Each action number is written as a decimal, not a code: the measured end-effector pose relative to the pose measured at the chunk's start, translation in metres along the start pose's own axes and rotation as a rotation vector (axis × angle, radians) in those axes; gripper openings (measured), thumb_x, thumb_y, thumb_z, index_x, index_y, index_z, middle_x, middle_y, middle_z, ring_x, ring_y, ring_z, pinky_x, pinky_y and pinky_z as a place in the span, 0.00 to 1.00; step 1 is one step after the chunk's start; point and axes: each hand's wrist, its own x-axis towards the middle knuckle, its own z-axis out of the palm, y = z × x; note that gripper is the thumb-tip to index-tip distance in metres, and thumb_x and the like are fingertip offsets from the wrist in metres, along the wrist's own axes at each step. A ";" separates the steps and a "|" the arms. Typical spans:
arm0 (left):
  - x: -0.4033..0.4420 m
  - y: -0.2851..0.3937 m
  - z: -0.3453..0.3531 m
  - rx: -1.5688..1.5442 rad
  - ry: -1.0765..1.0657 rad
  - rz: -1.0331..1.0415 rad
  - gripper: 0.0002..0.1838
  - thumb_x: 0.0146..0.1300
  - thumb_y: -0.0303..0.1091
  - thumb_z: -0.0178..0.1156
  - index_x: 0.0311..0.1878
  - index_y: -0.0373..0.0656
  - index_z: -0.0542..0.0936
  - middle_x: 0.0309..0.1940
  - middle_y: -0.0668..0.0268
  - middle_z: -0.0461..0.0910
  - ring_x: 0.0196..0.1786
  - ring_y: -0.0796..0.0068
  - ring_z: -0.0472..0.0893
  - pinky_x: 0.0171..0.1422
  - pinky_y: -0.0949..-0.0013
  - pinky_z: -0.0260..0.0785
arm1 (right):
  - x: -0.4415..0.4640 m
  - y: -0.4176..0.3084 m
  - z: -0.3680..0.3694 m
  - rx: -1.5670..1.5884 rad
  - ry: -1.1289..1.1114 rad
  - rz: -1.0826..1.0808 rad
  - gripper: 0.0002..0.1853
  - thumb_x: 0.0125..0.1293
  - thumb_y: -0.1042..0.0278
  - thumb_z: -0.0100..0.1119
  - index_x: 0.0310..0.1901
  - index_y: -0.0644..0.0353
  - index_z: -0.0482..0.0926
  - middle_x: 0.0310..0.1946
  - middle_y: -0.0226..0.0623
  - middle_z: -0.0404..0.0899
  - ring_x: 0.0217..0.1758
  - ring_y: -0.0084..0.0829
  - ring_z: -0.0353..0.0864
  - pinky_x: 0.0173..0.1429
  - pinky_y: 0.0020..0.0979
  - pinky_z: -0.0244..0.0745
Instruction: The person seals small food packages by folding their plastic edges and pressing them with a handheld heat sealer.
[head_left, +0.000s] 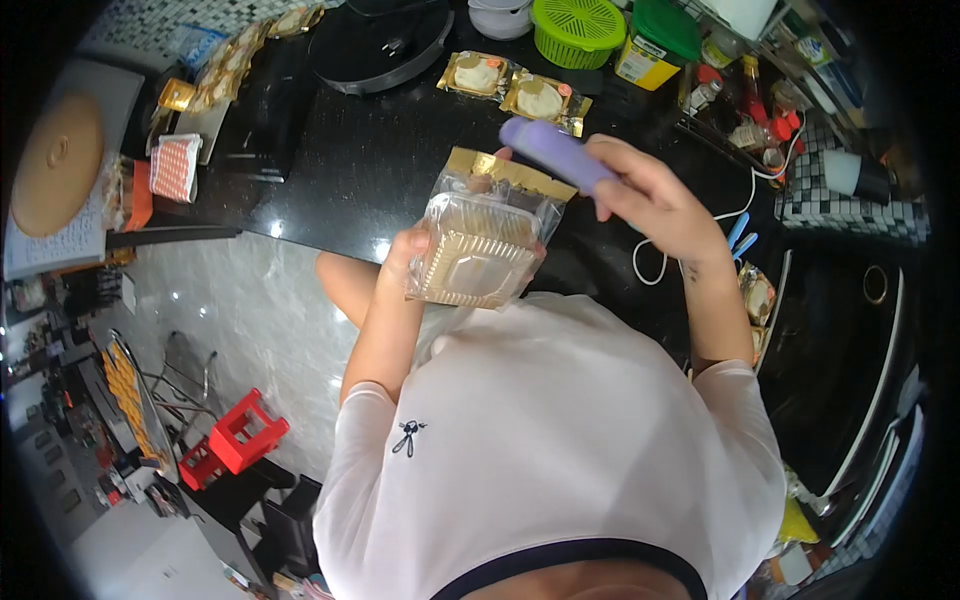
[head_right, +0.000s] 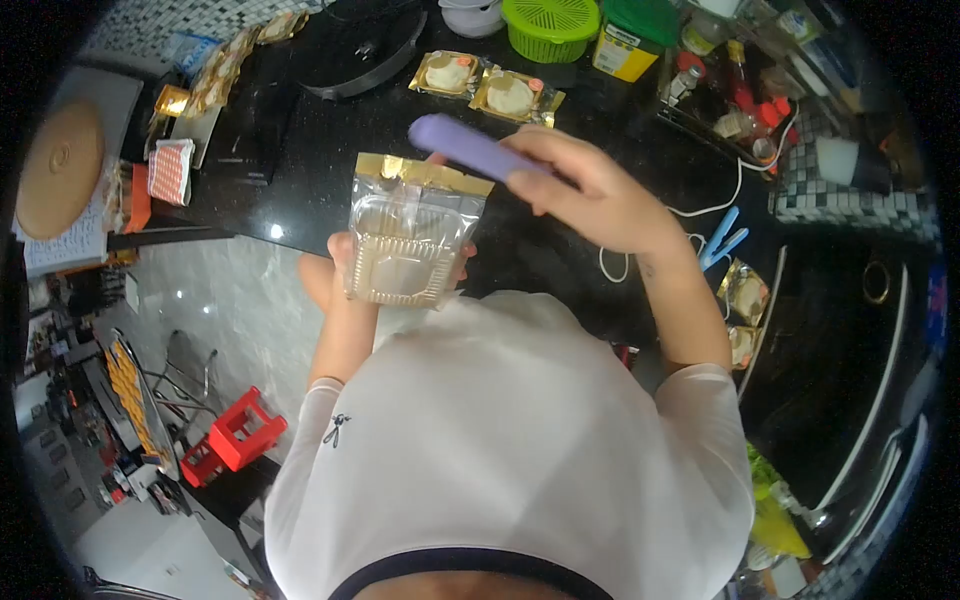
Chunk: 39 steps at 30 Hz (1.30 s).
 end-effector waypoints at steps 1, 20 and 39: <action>0.001 0.000 0.000 -0.041 0.000 -0.001 0.69 0.30 0.56 0.71 0.74 0.42 0.42 0.60 0.42 0.66 0.47 0.40 0.79 0.42 0.45 0.79 | -0.004 -0.001 -0.004 0.116 0.040 0.084 0.16 0.67 0.64 0.54 0.51 0.65 0.74 0.37 0.32 0.71 0.38 0.23 0.70 0.43 0.26 0.67; -0.007 0.002 -0.008 -0.020 -0.046 0.004 0.67 0.30 0.57 0.67 0.74 0.44 0.42 0.61 0.45 0.65 0.48 0.38 0.78 0.43 0.43 0.79 | -0.014 -0.001 0.001 -0.316 0.119 -0.153 0.15 0.58 0.70 0.64 0.46 0.64 0.76 0.32 0.32 0.70 0.33 0.24 0.68 0.38 0.24 0.63; -0.006 -0.001 -0.016 0.159 -0.009 0.056 0.69 0.28 0.54 0.71 0.74 0.43 0.43 0.58 0.47 0.68 0.52 0.48 0.77 0.52 0.50 0.73 | -0.001 -0.006 0.022 -0.394 0.147 -0.223 0.16 0.54 0.67 0.67 0.43 0.63 0.77 0.31 0.33 0.73 0.35 0.28 0.73 0.42 0.29 0.67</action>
